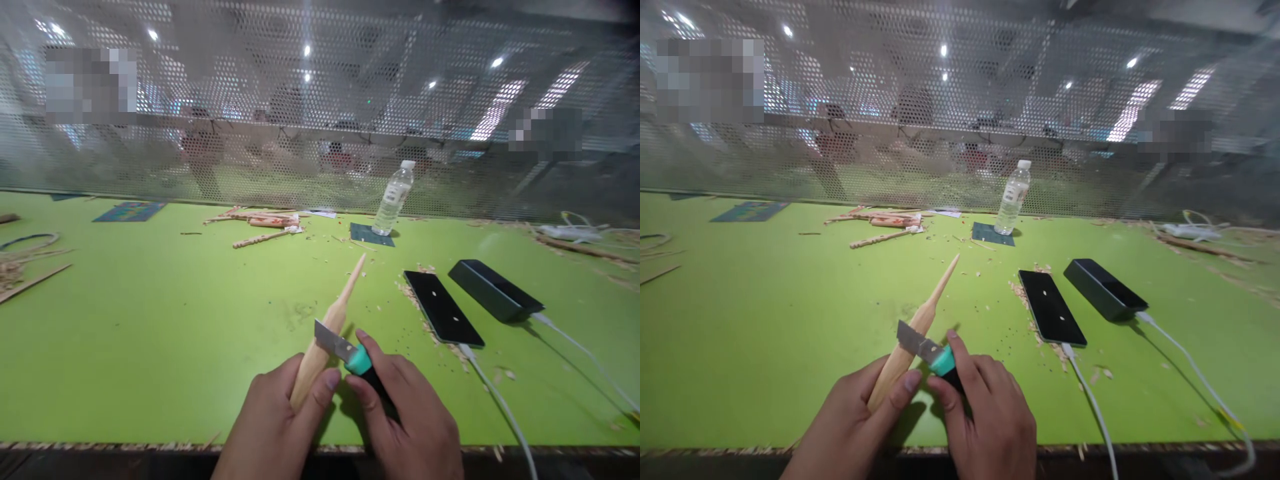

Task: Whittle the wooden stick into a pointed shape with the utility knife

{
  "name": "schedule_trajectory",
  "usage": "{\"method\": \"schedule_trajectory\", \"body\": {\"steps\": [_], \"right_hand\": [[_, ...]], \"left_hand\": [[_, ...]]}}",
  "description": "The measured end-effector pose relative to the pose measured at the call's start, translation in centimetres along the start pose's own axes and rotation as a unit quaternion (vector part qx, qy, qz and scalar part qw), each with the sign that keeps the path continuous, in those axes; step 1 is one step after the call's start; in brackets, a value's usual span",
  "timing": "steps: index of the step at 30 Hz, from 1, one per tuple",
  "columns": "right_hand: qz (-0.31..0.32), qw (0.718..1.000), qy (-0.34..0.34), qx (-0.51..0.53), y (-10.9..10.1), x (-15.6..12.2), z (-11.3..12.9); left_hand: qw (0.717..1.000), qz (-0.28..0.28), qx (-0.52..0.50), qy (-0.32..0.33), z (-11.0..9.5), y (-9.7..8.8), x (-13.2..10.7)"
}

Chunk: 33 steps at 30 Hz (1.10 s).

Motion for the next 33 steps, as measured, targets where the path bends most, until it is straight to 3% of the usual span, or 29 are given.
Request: {"method": "schedule_trajectory", "body": {"steps": [10, 14, 17, 20, 28, 33], "right_hand": [[0.079, 0.99, -0.115, 0.029, 0.0, 0.2, 0.8], [0.052, 0.994, -0.095, 0.016, 0.1, 0.0, 0.8], [0.017, 0.999, -0.041, -0.001, 0.0, 0.0, 0.4], [-0.002, 1.0, 0.007, -0.01, -0.1, 0.0, 0.1], [-0.006, 1.0, 0.008, -0.009, -0.3, -0.1, -0.2], [-0.008, 0.999, 0.038, -0.031, -0.5, -0.1, -0.8]], "left_hand": [[0.999, 0.024, -0.039, 0.022, -0.1, -0.1, 0.0], [1.0, -0.012, -0.01, -0.003, -0.1, -0.2, 0.1], [1.0, -0.022, 0.013, -0.012, -0.1, -0.1, 0.1], [1.0, -0.004, 0.004, -0.006, -0.3, 0.0, 0.1], [0.998, 0.025, -0.057, 0.01, -0.8, 0.0, 0.1], [0.99, 0.058, -0.125, -0.043, -0.5, 0.3, -0.1]]}}
Point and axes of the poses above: each hand's wrist, its own x-axis towards the middle knuckle, its own y-axis out of the palm, z = x × y, the point moved 6 cm from there along x, towards the middle knuckle, and after that the axes turned 6 degrees about -y, right-handed, at the moved point
